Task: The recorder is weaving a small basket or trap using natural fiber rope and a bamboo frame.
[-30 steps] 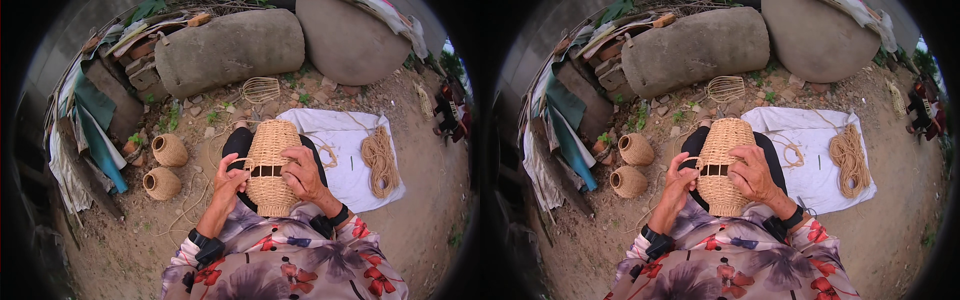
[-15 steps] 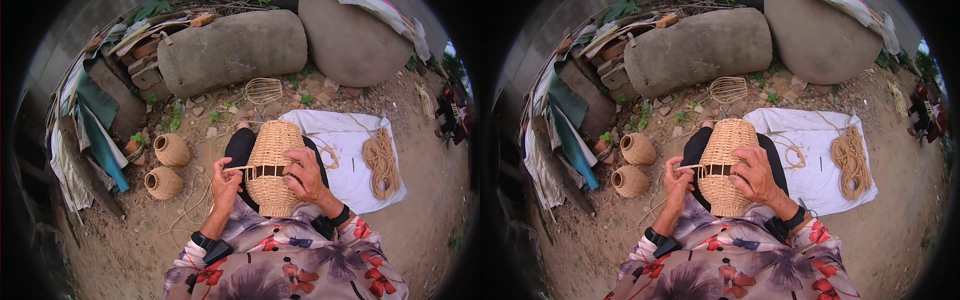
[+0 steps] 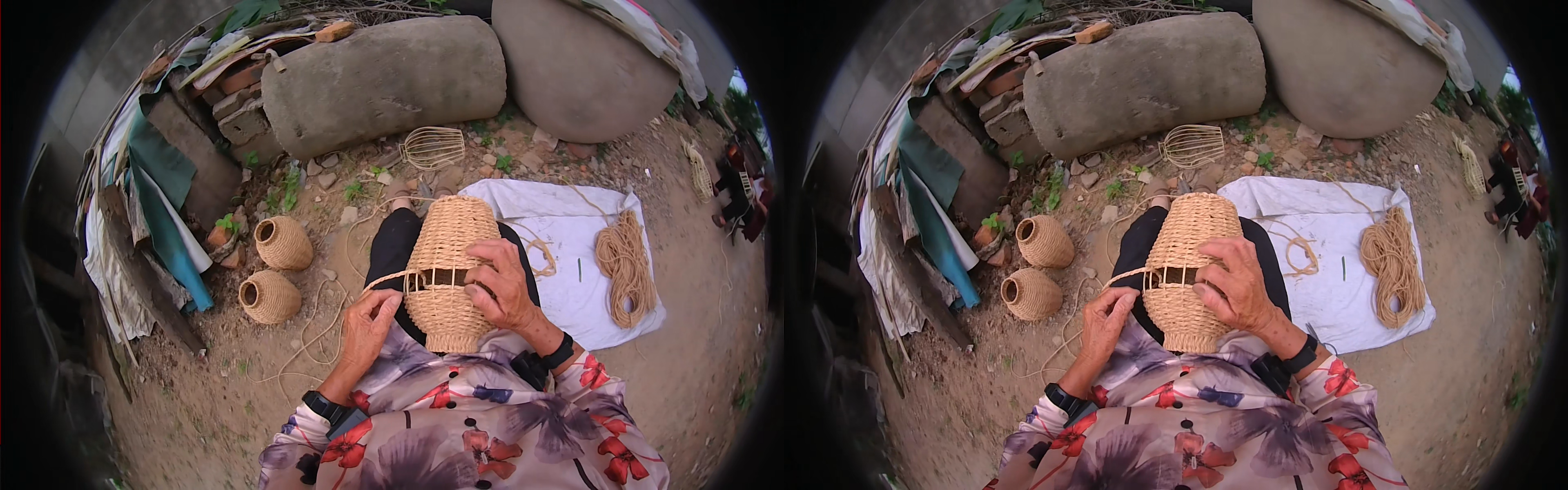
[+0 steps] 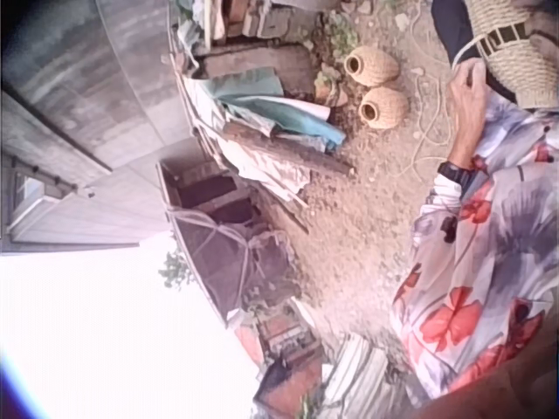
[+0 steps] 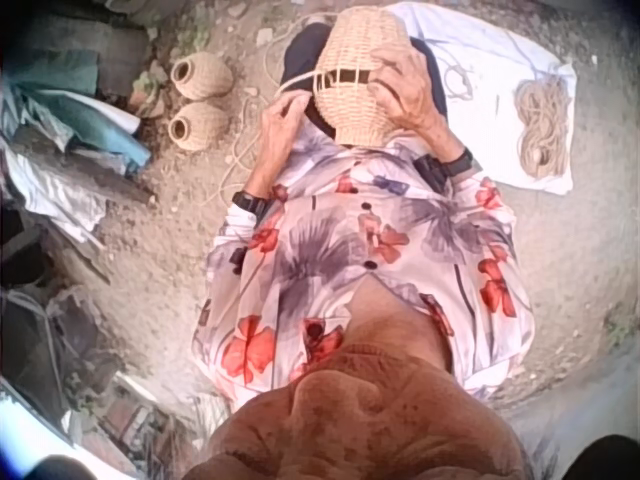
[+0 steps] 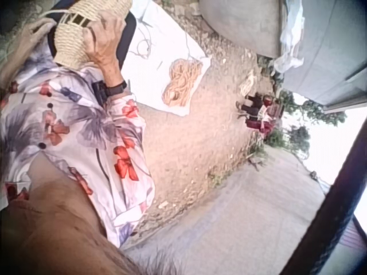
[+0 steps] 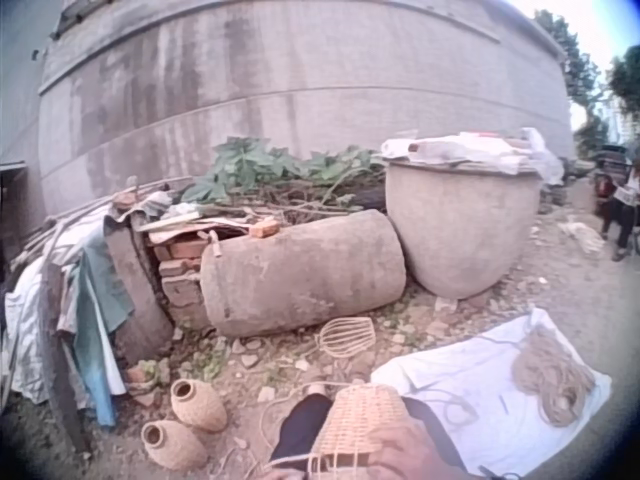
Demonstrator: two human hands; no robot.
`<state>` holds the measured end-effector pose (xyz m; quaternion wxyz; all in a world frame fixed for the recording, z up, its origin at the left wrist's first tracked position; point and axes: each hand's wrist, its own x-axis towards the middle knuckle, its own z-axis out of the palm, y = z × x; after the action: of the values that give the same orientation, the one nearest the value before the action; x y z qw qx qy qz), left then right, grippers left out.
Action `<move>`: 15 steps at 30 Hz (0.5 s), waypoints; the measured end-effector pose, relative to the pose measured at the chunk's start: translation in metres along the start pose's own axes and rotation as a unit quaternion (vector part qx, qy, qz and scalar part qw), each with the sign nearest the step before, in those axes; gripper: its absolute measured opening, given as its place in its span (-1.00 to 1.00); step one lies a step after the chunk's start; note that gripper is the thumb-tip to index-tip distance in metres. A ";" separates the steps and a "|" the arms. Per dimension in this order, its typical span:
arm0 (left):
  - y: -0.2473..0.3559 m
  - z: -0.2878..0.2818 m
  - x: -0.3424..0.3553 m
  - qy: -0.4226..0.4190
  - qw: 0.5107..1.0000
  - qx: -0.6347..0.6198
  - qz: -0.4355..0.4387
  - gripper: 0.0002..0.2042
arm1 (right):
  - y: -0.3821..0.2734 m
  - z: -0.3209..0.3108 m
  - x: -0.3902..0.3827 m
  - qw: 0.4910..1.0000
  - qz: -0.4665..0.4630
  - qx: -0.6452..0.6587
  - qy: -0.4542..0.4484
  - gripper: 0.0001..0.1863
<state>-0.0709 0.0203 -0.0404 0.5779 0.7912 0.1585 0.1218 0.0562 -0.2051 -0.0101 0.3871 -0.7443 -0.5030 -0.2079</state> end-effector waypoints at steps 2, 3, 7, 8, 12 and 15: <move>0.005 0.008 0.009 0.004 0.999 -0.030 -0.013 -0.75 | -0.001 0.000 0.000 1.000 0.002 0.002 -0.001 -0.83; 0.007 0.013 0.016 0.012 0.999 -0.048 0.000 -0.68 | -0.001 0.000 0.001 1.000 0.000 0.001 0.000 -0.83; 0.013 0.029 0.034 0.004 0.997 -0.078 -0.002 -0.50 | 0.000 0.001 0.001 1.000 0.000 -0.001 0.001 -0.83; 0.014 0.032 0.036 0.000 0.997 -0.076 -0.002 -0.49 | 0.000 0.001 0.001 1.000 0.000 -0.002 0.002 -0.83; 0.030 0.032 0.047 0.003 0.990 0.141 -0.001 -0.43 | 0.000 0.002 0.001 1.000 0.001 -0.004 0.004 -0.82; 0.055 0.030 0.044 0.001 0.947 0.312 0.075 -0.41 | 0.001 0.003 0.000 1.000 0.001 -0.005 0.006 -0.82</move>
<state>-0.0134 -0.0047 0.0036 0.2912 0.9415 0.1296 0.1098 0.0571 -0.2024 -0.0122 0.3864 -0.7454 -0.4989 -0.2148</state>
